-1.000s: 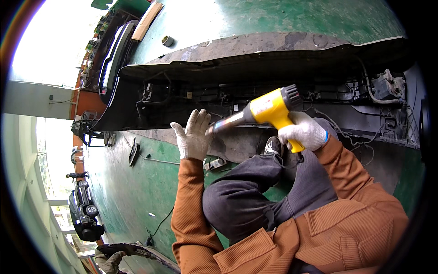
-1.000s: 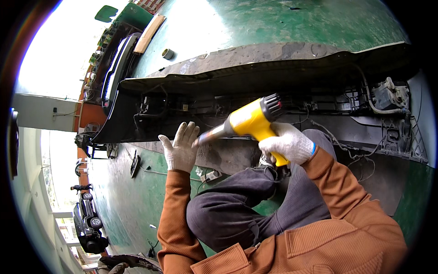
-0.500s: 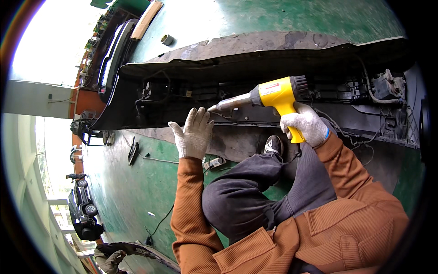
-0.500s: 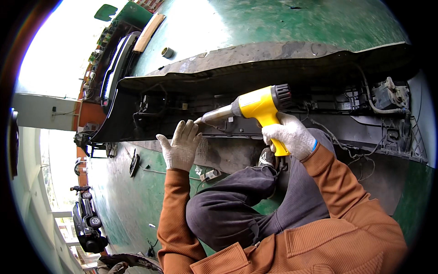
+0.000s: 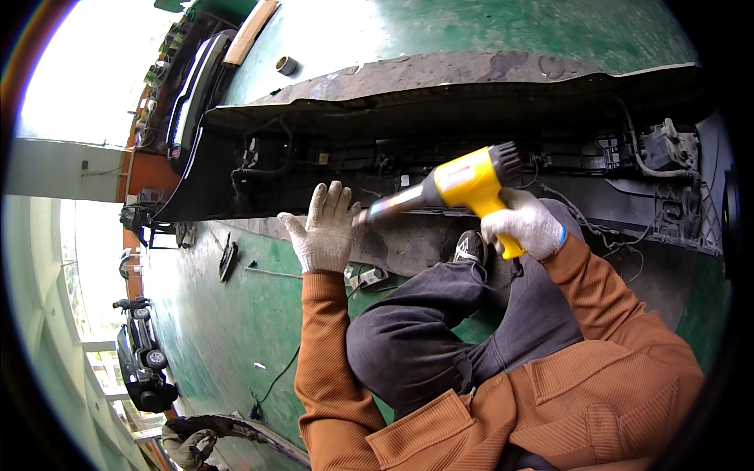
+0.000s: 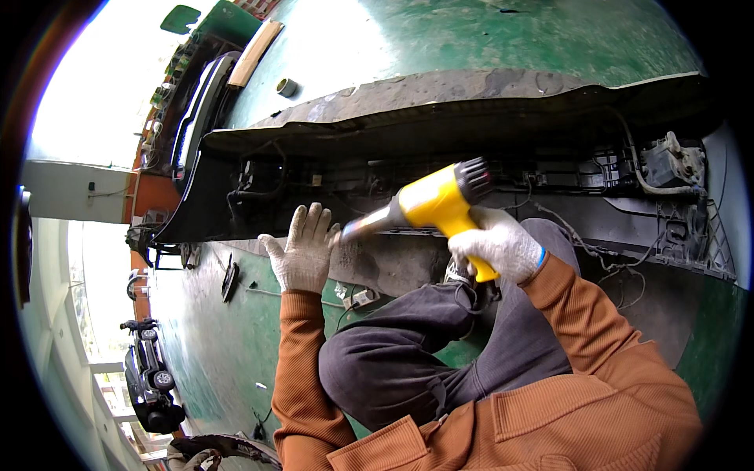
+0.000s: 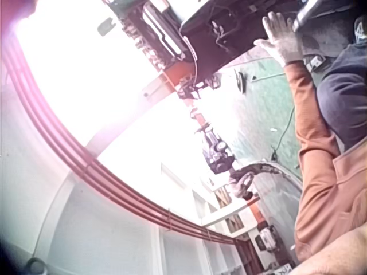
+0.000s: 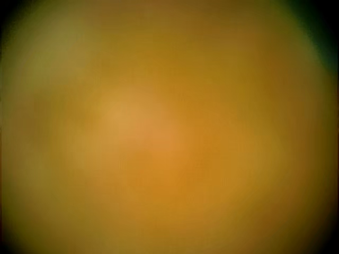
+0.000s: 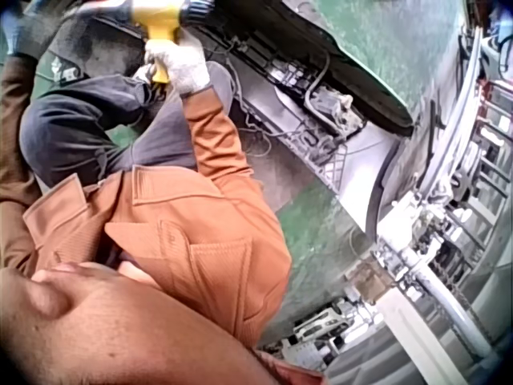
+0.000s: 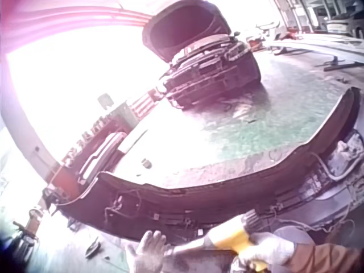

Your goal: The person sits on the floor and uses a yellow heat gun to apply heat to the underside of a large black car bumper. They move the heat gun along the surface and occasionally touch the area with a gloved hand.

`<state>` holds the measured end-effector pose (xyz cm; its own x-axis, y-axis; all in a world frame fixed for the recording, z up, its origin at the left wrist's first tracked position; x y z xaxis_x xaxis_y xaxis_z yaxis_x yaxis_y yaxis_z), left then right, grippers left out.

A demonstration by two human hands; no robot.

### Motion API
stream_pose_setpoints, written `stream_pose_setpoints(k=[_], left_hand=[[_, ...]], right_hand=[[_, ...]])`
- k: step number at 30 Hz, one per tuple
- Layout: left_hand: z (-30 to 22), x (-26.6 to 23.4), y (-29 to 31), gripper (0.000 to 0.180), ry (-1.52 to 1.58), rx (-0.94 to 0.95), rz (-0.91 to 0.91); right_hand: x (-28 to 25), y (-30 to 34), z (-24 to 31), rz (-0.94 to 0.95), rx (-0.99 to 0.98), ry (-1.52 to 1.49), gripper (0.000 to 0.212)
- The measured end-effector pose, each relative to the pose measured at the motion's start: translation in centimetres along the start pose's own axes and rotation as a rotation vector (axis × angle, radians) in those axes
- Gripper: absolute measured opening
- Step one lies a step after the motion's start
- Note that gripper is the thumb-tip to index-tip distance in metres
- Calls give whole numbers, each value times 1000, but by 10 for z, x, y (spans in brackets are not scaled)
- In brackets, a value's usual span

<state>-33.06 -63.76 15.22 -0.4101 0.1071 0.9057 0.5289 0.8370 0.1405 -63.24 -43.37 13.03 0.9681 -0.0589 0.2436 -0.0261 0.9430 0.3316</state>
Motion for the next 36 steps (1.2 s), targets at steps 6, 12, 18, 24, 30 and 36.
stream_pose_setpoints(k=[6, 12, 18, 24, 30, 36], left_hand=[[-7, 0, 3, 107, 26, 52, -52], [-11, 3, 4, 108, 63, 118, -67], [-10, 8, 5, 108, 80, 164, -146], [-11, 8, 7, 108, 61, 157, -135], [-6, 6, 6, 107, 55, 106, -105], [-1, 8, 6, 106, 42, 59, -60]], right_hand=[[11, 11, 3, 140, 60, 111, 29], [7, 9, -9, 66, 59, -1, 30], [3, 2, -20, -47, 16, -139, 31], [1, 2, -24, -15, 37, -43, 35], [2, 6, -15, 9, 12, 81, 39], [-3, -3, -7, -15, -54, -38, 39]])
Point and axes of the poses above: each hand's wrist, its own y-axis away from the middle knuckle, its own x-axis out of the palm, z = x × y, the point moved 8 cm from there along -y, towards the middle knuckle, and after that the axes turned 15 degrees about y, right-handed, at the moved point
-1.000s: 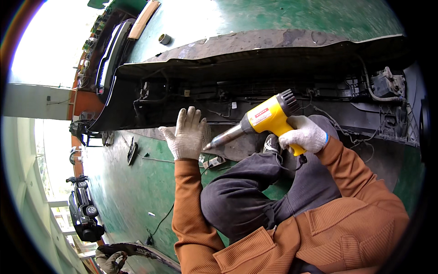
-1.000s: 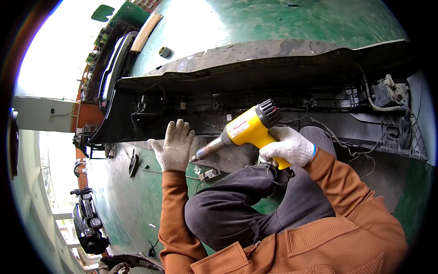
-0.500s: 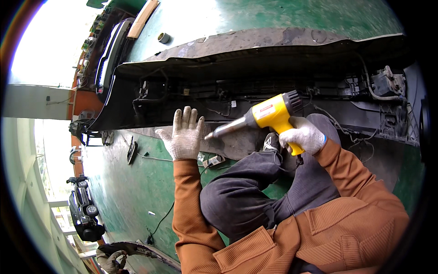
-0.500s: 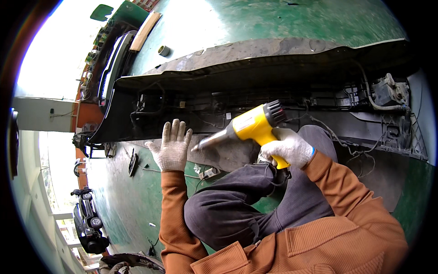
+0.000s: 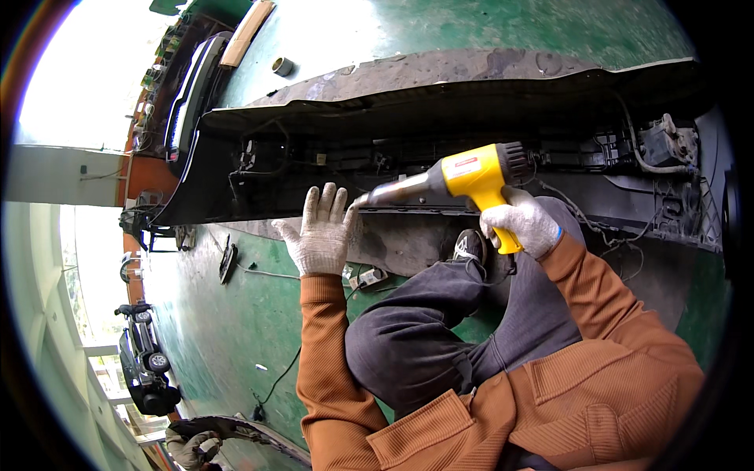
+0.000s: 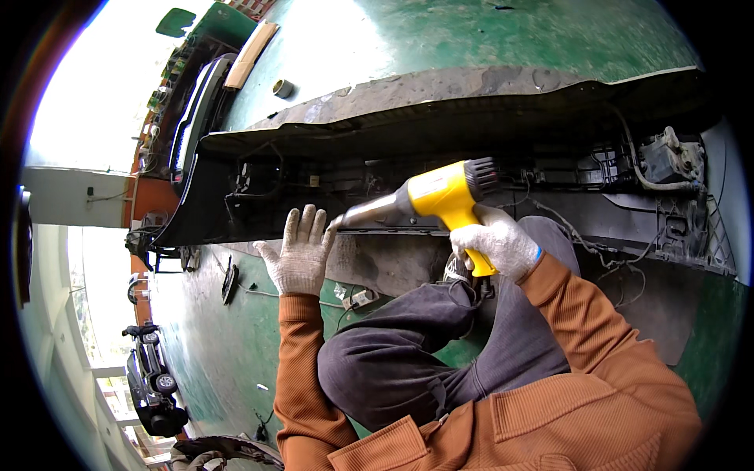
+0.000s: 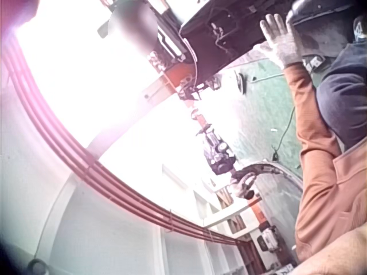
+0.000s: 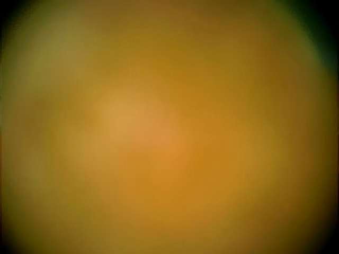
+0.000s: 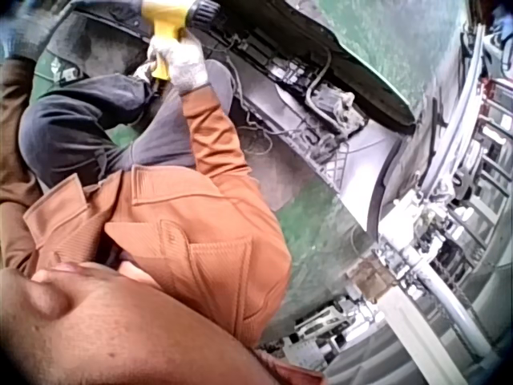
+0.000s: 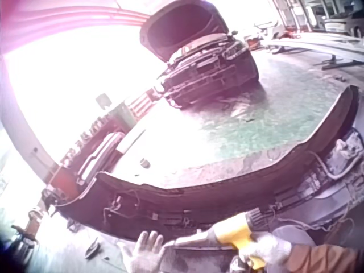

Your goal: The person sits on the floor and uses a yellow heat gun to apply heat to the underside of a large black car bumper. They move the heat gun along the surface and occasionally touch the area with a gloved hand.

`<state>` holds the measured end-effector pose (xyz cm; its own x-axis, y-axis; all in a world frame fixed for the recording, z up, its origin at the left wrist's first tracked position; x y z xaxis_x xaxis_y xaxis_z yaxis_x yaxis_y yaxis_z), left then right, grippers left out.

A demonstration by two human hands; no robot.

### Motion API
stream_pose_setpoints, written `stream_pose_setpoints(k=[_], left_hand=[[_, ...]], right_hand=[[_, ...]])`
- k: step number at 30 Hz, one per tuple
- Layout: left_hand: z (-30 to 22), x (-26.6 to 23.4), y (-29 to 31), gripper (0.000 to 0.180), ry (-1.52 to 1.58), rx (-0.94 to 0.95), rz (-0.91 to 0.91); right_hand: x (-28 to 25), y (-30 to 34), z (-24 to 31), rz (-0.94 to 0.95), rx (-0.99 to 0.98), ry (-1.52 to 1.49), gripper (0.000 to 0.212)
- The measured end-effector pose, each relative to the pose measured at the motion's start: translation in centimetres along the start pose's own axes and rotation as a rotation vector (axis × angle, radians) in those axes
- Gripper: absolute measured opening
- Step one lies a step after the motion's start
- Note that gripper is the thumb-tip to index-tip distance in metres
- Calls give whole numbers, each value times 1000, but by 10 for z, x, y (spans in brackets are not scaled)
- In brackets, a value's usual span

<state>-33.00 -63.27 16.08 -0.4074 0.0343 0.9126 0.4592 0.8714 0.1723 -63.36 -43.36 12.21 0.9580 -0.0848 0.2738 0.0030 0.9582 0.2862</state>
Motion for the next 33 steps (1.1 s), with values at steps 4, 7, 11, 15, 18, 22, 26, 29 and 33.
stream_pose_setpoints(k=[4, 7, 11, 15, 18, 22, 26, 29, 33], left_hand=[[-1, -3, -1, 106, 6, -23, 48], [5, 5, -3, 106, -8, -16, -9], [3, 1, -3, 106, -30, -56, 45], [8, 0, -1, 107, -40, -76, 39], [12, 7, -2, 108, -8, -116, 119], [14, 9, -2, 108, -28, -116, 78], [12, 5, -1, 108, -22, -79, 36], [12, 2, -1, 108, -24, -87, 39], [10, -1, -1, 108, -34, -98, 49]], right_hand=[[2, -3, 1, -81, -11, -18, 39], [0, -6, 2, -29, -31, -42, 38], [2, -10, 1, -32, -16, -62, 33], [5, -9, 5, -56, -44, -57, 34], [10, -10, 4, -12, -23, -16, 36], [9, -13, 5, -7, -35, -110, 39], [18, -12, 3, 22, 2, -69, 40], [11, -11, 4, -45, -39, -127, 41], [17, -9, 4, 22, -18, -56, 41]])
Point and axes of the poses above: each hand's wrist, its own y-axis away from the middle knuckle, its own x-axis out of the palm, z = x × y, the point moved 8 cm from there along -y, towards the middle knuckle, and after that the axes turned 15 degrees about y, right-handed, at the moved point
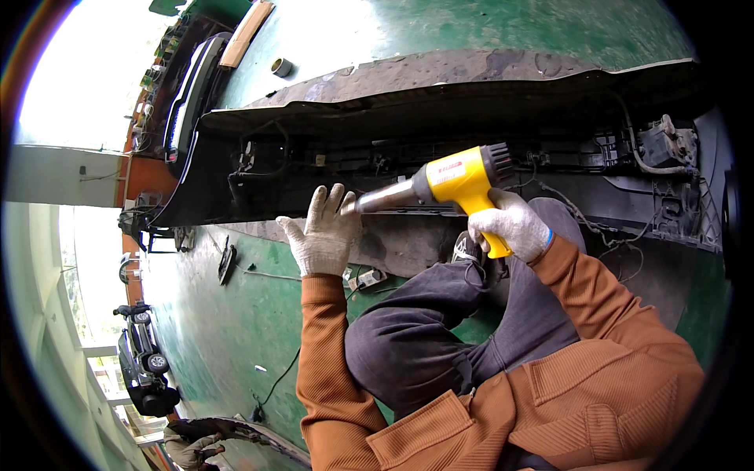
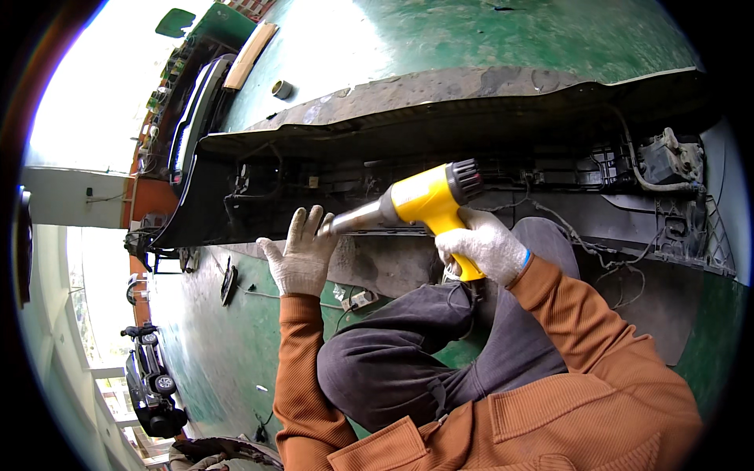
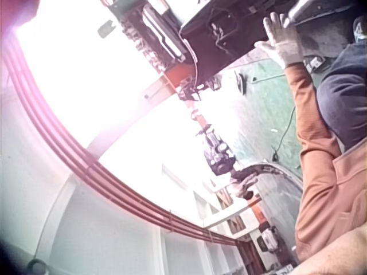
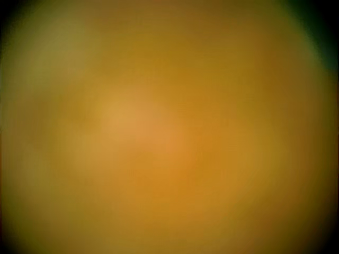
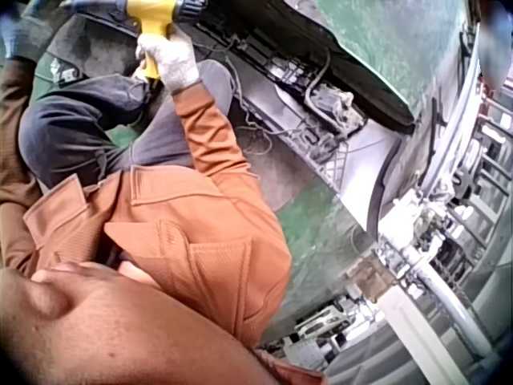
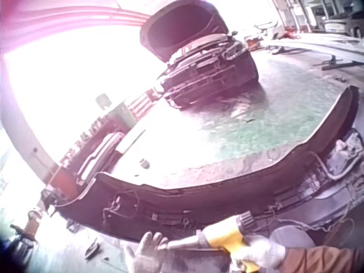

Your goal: The person sits on the floor and uses a yellow heat gun to apply heat to the underside of a large black car bumper. They move the heat gun along the surface and occasionally touch the area with a gloved hand.

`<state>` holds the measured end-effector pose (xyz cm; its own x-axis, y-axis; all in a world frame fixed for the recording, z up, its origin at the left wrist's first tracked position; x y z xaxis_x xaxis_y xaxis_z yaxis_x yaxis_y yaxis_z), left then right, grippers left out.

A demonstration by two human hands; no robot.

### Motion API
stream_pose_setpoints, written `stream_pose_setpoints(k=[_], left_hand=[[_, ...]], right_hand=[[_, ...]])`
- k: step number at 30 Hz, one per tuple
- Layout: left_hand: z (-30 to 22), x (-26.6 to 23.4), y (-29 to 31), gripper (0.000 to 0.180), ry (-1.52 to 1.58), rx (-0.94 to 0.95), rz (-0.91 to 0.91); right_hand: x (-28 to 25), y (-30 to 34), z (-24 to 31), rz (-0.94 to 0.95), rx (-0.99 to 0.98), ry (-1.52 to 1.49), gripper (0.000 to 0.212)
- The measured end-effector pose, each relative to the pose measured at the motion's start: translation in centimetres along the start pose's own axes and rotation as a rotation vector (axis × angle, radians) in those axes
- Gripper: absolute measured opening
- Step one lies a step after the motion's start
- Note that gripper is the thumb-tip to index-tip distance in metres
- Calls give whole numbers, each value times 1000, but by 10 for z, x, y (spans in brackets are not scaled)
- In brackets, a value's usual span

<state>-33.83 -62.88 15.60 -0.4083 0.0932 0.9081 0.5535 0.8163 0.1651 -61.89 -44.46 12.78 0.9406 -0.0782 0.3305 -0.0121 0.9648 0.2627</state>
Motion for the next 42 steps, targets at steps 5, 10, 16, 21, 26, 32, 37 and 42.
stream_pose_setpoints(k=[5, 10, 16, 21, 26, 32, 37, 42], left_hand=[[4, 0, -1, 107, -68, -10, -39], [2, -8, -3, 105, -116, -31, 0], [2, -6, -7, 111, -666, 66, -111], [-1, 0, -10, 115, -991, 95, -95], [0, 6, -11, 120, -1237, 112, -79], [2, 8, -12, 114, -1299, 121, 30], [3, 18, -8, 92, -1390, 130, 55], [6, 35, -5, 95, -1986, 209, 84]], right_hand=[[-7, -4, 1, 7, 1, -15, 40], [0, -1, 9, -77, 8, 4, 35], [5, 0, 8, -28, -6, 59, 33], [2, -1, 11, -23, -44, 29, 30], [-4, -1, 16, -99, -23, 18, 29], [-2, -1, 20, -59, -31, 17, 33], [-5, -4, 20, -40, -34, 4, 32], [-28, -10, 17, -180, -48, -38, 36]])
Point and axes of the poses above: each hand's wrist, its own y-axis away from the middle knuckle, its own x-axis out of the palm, z = x × y, the point moved 8 cm from there along -y, towards the middle knuckle, and after that the axes turned 15 degrees about y, right-handed, at the moved point
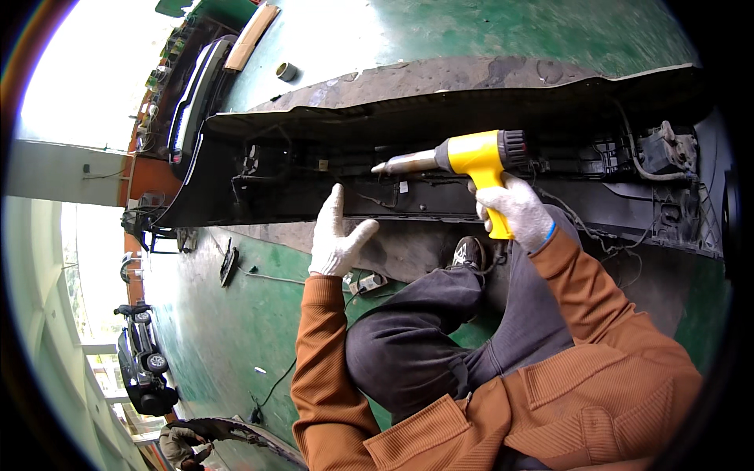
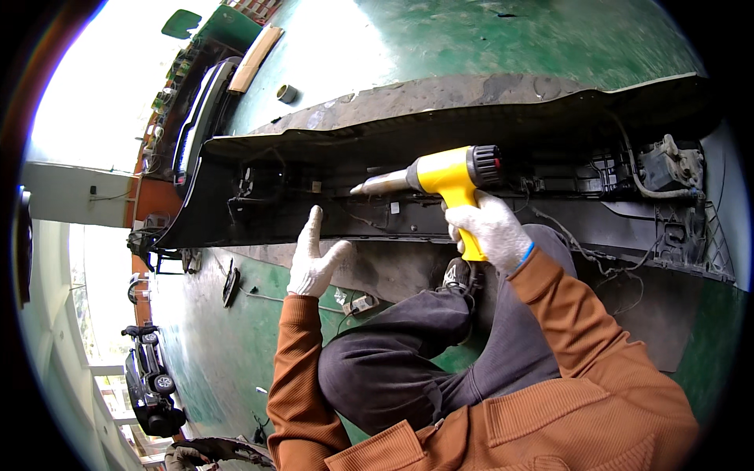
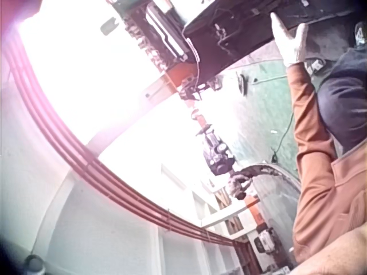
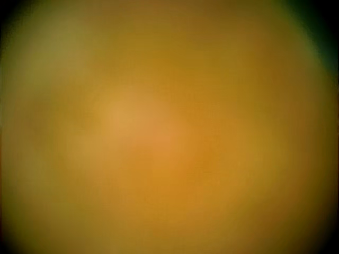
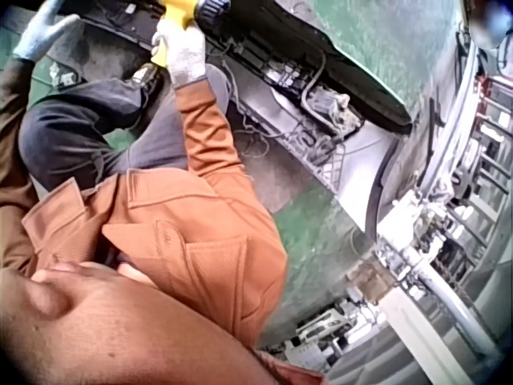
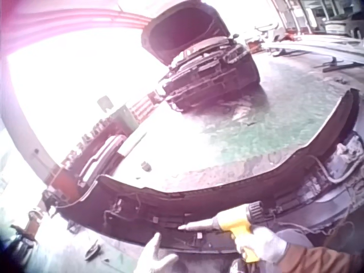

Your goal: The person sits on the floor and uses a yellow heat gun to apply heat to the underside of a large black car bumper. They move the heat gun along the surface and occasionally touch the area with a gloved hand.

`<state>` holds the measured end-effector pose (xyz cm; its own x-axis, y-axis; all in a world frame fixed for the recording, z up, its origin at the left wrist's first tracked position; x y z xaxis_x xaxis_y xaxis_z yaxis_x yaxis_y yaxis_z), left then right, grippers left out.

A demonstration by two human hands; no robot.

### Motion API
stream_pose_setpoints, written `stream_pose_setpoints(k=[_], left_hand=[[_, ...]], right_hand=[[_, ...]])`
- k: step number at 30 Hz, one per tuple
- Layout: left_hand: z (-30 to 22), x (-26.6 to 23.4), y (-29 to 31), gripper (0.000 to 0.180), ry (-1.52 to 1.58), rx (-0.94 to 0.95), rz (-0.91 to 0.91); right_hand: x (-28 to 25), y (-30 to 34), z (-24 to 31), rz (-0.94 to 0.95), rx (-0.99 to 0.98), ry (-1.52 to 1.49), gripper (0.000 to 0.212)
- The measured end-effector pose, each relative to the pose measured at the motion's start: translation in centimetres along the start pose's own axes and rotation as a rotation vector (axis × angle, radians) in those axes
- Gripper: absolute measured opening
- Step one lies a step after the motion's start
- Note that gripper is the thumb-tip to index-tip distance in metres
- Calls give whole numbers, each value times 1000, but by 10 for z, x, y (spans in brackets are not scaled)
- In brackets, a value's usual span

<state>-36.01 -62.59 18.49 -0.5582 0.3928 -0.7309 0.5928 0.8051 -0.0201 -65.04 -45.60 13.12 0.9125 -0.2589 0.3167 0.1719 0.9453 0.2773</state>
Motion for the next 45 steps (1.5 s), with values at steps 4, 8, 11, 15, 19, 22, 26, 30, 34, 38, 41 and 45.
stream_pose_setpoints(k=[4, 8, 11, 15, 19, 22, 26, 30, 34, 38, 41, 45], left_hand=[[-4, -3, 1, 104, -324, 28, -22], [-13, -2, -1, 100, -472, 63, -33], [-13, 2, -2, 97, -614, 53, -13], [-16, 16, -3, 93, -693, 26, 29], [-17, 27, -4, 90, -759, 17, 80], [-18, 37, -6, 85, -789, 80, 96], [-20, 48, -3, 83, -793, 65, 172], [-16, 66, -3, 82, -867, 163, 241], [-14, 75, 2, 81, -907, 218, 303], [-23, 79, 2, 79, -921, 245, 313], [-18, 84, 3, 79, -910, 271, 329], [-22, 88, 2, 79, -952, 246, 379]], right_hand=[[6, 12, 11, 165, 54, 87, 38], [-2, 6, 18, 82, -38, 53, 41], [-1, 11, 20, 213, 19, 111, 40], [-8, 3, 19, 76, -11, 98, 30], [-7, 14, 25, 266, 24, 193, 29], [-16, 10, 23, 99, 7, 174, 30], [-6, 20, 32, 255, 46, 249, 23], [-3, 18, 45, 147, -48, 238, 24], [1, 16, 52, 243, -49, 404, 24], [-1, 8, 52, 138, -34, 302, 26], [7, 12, 61, 222, -50, 350, 25], [13, 14, 67, 177, -30, 415, 25]])
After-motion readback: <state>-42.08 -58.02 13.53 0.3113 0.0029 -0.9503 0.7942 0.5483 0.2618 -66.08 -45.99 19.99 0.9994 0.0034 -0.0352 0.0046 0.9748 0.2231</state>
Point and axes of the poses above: each hand's wrist, its own y-axis away from the middle knuckle, its own x-axis out of the palm, z = x × y, the point moved 8 cm from there along -y, towards the middle knuckle, and after that the axes turned 15 degrees about y, right-handed, at the moved point
